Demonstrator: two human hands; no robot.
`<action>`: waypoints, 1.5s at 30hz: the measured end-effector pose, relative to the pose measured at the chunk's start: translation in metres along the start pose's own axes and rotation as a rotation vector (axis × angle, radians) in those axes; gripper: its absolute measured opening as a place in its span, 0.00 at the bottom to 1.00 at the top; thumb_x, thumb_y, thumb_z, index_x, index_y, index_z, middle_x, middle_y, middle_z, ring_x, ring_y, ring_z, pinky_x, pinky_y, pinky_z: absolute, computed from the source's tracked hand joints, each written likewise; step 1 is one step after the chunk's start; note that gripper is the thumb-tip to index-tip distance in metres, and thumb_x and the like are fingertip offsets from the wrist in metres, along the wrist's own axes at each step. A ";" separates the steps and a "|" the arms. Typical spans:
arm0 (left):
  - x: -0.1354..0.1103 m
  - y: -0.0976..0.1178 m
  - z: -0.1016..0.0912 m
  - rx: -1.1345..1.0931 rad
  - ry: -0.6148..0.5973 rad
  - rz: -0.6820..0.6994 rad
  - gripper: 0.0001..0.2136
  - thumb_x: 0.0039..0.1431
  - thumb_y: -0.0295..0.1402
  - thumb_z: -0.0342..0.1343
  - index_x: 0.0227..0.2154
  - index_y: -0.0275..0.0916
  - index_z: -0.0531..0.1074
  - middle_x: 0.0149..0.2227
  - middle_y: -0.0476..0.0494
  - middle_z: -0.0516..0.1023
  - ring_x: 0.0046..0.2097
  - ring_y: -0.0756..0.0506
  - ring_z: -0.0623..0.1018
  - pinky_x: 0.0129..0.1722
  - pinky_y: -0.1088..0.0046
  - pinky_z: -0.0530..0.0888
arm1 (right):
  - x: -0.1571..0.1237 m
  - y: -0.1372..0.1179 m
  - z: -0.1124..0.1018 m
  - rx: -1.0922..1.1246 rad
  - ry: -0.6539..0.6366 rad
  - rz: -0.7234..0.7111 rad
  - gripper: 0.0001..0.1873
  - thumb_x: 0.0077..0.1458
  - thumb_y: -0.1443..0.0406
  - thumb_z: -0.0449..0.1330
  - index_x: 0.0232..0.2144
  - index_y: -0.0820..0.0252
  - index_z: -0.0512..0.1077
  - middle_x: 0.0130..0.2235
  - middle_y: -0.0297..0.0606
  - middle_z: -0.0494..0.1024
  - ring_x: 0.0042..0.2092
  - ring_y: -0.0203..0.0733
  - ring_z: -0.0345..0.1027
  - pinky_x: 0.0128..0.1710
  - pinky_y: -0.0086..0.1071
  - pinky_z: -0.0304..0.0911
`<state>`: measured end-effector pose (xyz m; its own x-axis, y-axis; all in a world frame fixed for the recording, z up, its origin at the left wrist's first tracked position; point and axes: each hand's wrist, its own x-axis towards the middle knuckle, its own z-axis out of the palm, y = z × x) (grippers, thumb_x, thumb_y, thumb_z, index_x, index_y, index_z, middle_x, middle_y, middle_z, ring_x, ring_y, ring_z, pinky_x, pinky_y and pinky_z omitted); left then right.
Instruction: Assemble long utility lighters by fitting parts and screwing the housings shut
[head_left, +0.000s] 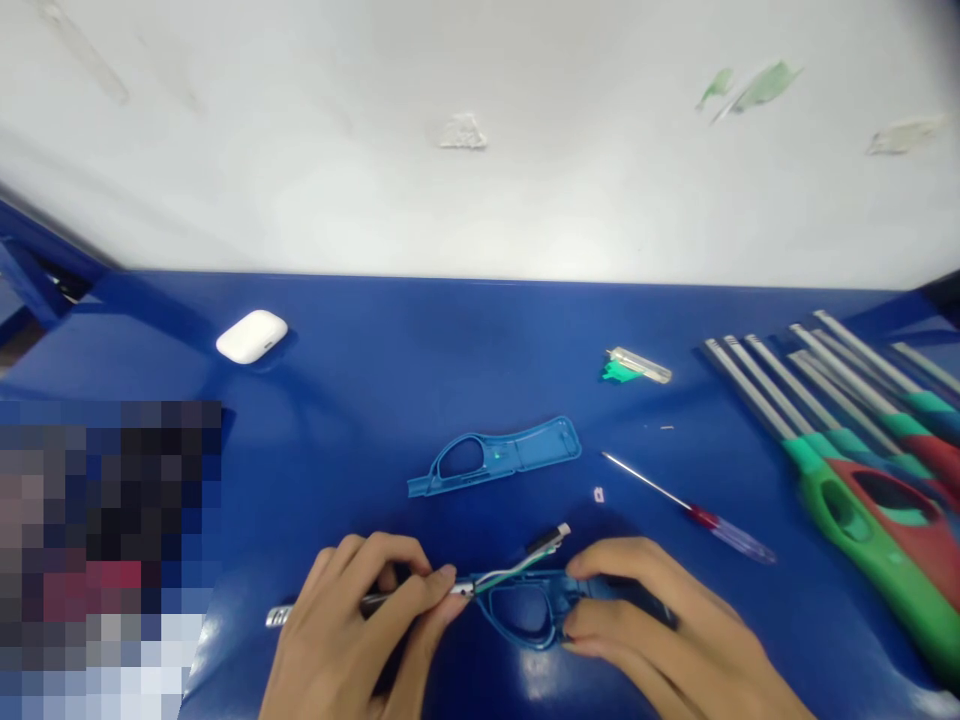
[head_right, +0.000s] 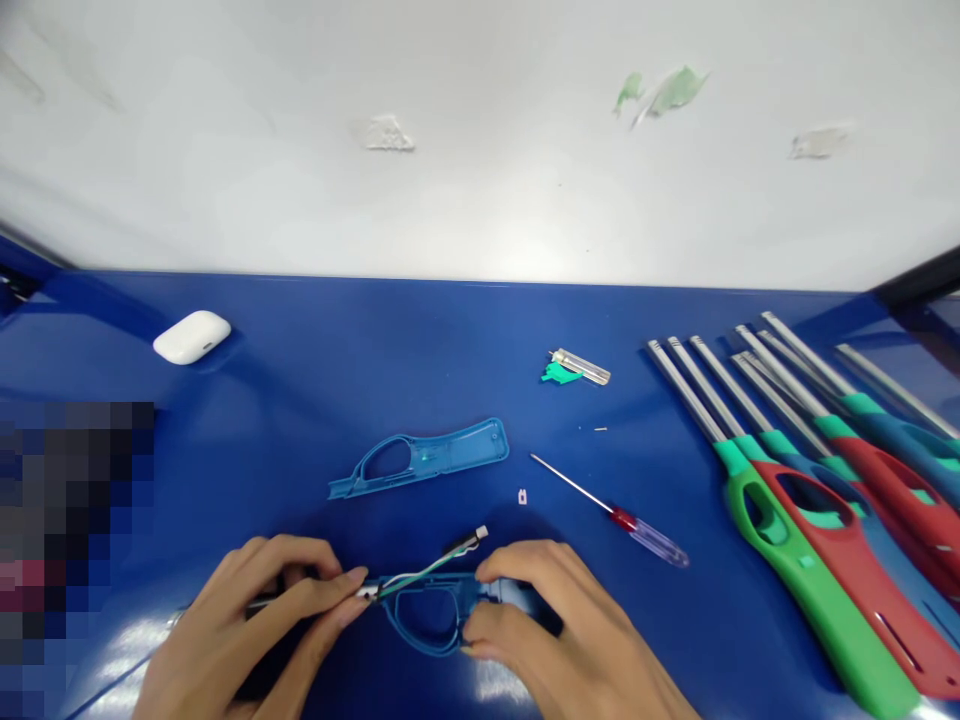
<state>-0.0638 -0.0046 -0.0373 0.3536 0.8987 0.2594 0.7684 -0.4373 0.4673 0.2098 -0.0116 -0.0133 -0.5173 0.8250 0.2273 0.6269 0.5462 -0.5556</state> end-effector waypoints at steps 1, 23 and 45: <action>0.000 0.000 0.000 -0.003 -0.013 -0.005 0.07 0.72 0.33 0.56 0.42 0.48 0.79 0.39 0.49 0.77 0.36 0.47 0.77 0.36 0.69 0.75 | 0.000 0.000 0.000 0.004 0.002 0.001 0.23 0.78 0.54 0.44 0.41 0.53 0.77 0.40 0.41 0.85 0.40 0.38 0.82 0.40 0.24 0.78; 0.021 0.003 -0.003 -0.089 -0.223 -0.204 0.07 0.67 0.38 0.59 0.32 0.51 0.77 0.37 0.55 0.80 0.39 0.44 0.79 0.39 0.64 0.74 | -0.023 0.010 0.016 0.164 -0.037 0.069 0.14 0.74 0.69 0.53 0.50 0.49 0.76 0.50 0.36 0.80 0.53 0.38 0.77 0.52 0.26 0.76; 0.008 -0.003 0.003 -0.124 -0.174 -0.175 0.09 0.71 0.38 0.56 0.35 0.49 0.79 0.40 0.49 0.80 0.40 0.43 0.78 0.40 0.63 0.75 | 0.014 0.000 0.005 -0.026 0.110 0.196 0.12 0.74 0.60 0.57 0.38 0.54 0.78 0.38 0.31 0.85 0.38 0.40 0.80 0.41 0.34 0.73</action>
<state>-0.0615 0.0038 -0.0390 0.3156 0.9486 0.0218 0.7584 -0.2660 0.5950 0.1996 -0.0006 -0.0134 -0.3181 0.9259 0.2038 0.7247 0.3761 -0.5774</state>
